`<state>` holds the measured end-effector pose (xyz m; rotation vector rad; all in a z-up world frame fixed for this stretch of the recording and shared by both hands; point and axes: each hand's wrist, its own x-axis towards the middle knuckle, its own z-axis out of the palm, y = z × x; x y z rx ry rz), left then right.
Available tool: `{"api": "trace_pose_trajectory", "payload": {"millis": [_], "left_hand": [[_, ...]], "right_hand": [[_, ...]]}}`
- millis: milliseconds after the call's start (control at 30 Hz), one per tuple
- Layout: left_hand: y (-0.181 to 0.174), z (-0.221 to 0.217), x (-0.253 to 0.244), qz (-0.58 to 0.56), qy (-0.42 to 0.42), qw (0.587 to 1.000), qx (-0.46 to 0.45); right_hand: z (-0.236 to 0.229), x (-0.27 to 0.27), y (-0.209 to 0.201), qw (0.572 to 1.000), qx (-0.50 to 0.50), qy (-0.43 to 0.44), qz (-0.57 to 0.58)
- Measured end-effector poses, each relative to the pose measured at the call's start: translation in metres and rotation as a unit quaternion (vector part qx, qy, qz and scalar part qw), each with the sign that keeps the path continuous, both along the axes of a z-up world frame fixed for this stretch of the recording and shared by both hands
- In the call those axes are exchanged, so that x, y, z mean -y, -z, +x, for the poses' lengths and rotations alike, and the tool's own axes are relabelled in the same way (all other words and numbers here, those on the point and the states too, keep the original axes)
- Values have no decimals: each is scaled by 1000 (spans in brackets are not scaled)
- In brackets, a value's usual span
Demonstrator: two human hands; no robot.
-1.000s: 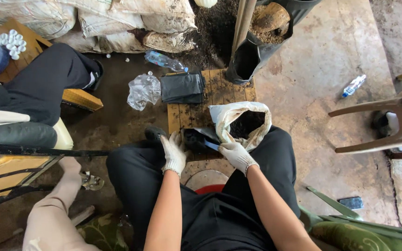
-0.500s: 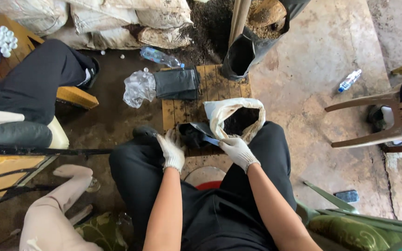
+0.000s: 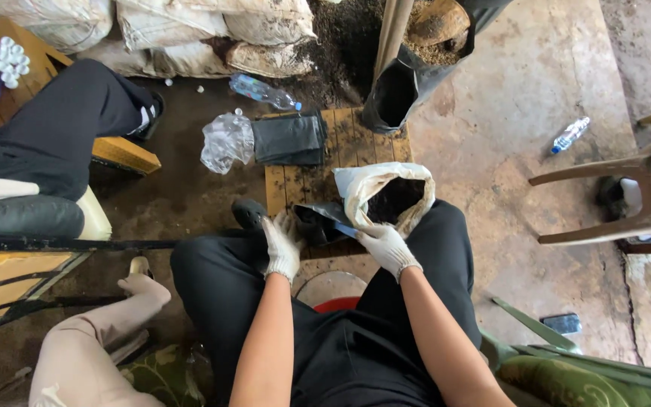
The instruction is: The person scoops a dark granular substance from a large white sack using a blue scoop and pours it into a small black pouch held in their left hand. They repeat this process to fill the pouch, which is placed on a wooden surface between their legs.
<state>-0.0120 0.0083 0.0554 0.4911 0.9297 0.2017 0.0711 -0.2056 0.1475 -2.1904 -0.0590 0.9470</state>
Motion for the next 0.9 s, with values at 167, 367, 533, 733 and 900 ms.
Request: {"api": "trace_pose_trajectory", "payload": {"millis": [167,367,533,733,900], "left_hand": [[7,4,3,18,15,1000,-3],[19,6,2,18,27,999,-8],[3,7,8,30,30,999,-17],[-10,10,18,55,27,998,-30],[-9,8,20,41,19,998,-42]], "right_hand": [[4,10,51,1000,2,14,24],[-3,10,15,1000,8,17,22],[-3,16,37,999,21,17,27],[-8,17,13,998,16,33,46],[-3,24,43,998,9,41,38]]}}
